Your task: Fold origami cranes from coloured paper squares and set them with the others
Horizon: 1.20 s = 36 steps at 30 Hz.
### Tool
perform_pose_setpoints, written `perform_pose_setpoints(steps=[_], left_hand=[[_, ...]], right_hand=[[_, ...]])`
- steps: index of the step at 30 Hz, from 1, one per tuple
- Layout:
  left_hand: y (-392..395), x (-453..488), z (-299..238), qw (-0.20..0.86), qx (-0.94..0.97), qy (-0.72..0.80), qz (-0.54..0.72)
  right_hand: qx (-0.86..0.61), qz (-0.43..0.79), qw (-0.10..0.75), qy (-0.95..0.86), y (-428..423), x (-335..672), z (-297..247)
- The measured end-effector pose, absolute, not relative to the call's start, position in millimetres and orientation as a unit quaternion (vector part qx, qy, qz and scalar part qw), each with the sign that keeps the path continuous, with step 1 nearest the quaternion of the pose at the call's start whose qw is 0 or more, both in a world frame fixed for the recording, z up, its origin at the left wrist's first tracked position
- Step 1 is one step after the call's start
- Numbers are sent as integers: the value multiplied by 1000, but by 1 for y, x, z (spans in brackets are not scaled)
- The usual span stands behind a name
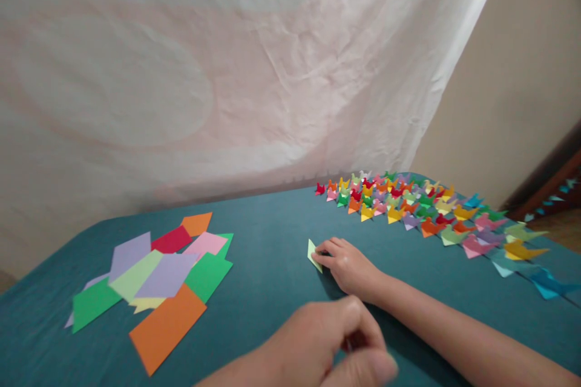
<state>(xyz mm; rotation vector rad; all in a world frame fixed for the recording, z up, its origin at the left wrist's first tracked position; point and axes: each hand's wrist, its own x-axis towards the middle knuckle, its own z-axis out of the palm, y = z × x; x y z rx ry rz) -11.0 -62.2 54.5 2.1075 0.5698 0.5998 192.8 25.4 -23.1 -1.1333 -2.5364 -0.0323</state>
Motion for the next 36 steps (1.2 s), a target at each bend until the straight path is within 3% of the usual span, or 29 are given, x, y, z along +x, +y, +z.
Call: perform_pose_setpoints(steps=[4,6,14,36], left_hand=[[-24,22,53,82,879,444,151],[-17,21,41,30,871,476,119],[-15,17,6,17,881,461,107],[-10,15,9,87,892,414,161]], right_hand=[[-399,-4,195,-896,27,191,-25],[-397,-6,199,-896,27,191,-25],[-399,-13,187,-897,25,191,-21],[-394,15,225,-891,26,191,-25]])
